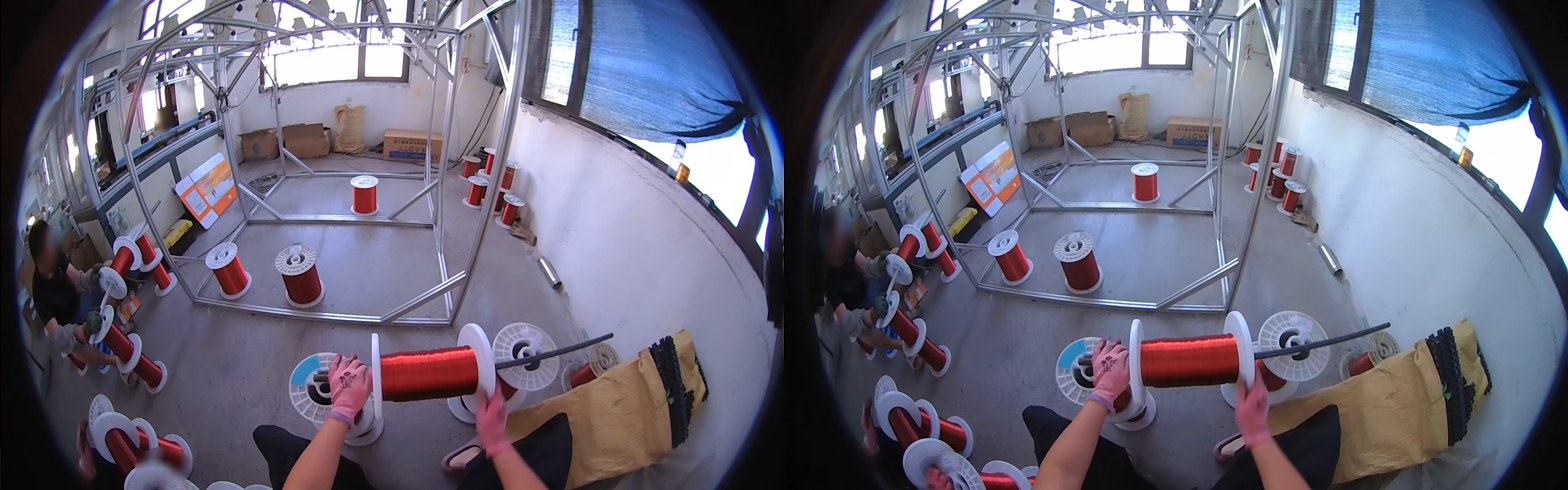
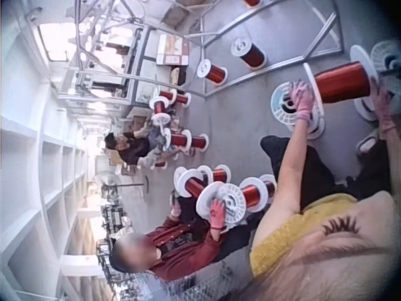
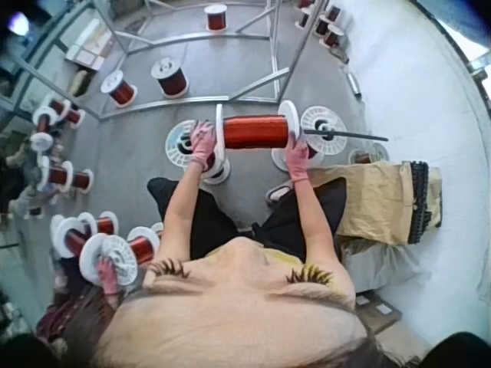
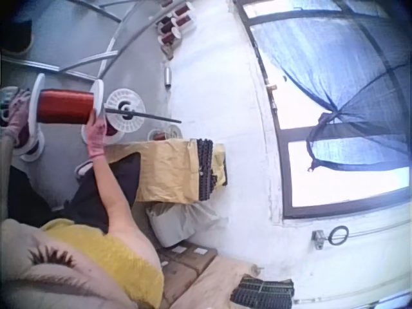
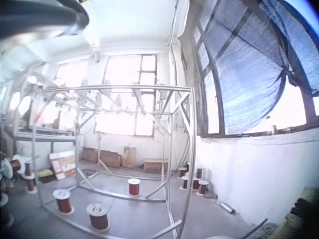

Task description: The person winds red wire between two spools and then threads the wire through a sequence of rollers on a large metal frame.

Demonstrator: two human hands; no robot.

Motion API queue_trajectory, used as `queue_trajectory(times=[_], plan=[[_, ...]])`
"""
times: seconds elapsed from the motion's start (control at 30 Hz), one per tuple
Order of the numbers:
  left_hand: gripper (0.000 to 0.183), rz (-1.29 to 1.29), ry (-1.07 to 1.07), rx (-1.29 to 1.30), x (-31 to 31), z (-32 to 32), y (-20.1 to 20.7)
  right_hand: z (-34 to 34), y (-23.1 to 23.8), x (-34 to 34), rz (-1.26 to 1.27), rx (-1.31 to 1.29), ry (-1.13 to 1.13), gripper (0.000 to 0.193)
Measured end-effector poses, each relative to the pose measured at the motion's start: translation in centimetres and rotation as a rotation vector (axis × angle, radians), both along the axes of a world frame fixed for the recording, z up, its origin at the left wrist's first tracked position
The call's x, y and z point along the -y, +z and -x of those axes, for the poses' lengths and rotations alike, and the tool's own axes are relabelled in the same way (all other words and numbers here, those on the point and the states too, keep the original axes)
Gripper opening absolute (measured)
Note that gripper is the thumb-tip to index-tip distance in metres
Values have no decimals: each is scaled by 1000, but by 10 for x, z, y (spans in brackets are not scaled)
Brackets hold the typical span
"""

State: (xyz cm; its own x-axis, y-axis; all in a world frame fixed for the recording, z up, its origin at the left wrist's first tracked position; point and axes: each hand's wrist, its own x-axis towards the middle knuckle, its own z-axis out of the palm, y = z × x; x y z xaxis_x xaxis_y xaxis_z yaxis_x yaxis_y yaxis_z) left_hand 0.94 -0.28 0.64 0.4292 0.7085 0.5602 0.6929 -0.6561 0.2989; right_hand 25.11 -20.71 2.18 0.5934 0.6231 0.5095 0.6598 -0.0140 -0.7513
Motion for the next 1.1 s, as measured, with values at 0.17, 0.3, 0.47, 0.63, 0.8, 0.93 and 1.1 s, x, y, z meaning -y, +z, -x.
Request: queue_trajectory(times=[0.17,0.3,0.47,0.63,0.8,0.93,1.1], plan=[[23,33,-15,14,0,0,3,-17,24,11,65,-354,-13,41],[22,6,13,1,1,-2,5,-64,77,-65,95,47,24,47],[27,16,43,-33,1,-2,3,-12,17,-7,70,94,78,45],[24,-38,47,-67,-4,-2,4,-7,43,37,58,-158,108,41],[22,5,30,-107,-5,-1,-1,17,217,19,224,507,603,31],[20,0,41,-209,-8,2,-10,83,293,-7,89,796,903,28],[22,22,35,-133,-10,0,-12,119,284,-26,-34,968,989,32]])
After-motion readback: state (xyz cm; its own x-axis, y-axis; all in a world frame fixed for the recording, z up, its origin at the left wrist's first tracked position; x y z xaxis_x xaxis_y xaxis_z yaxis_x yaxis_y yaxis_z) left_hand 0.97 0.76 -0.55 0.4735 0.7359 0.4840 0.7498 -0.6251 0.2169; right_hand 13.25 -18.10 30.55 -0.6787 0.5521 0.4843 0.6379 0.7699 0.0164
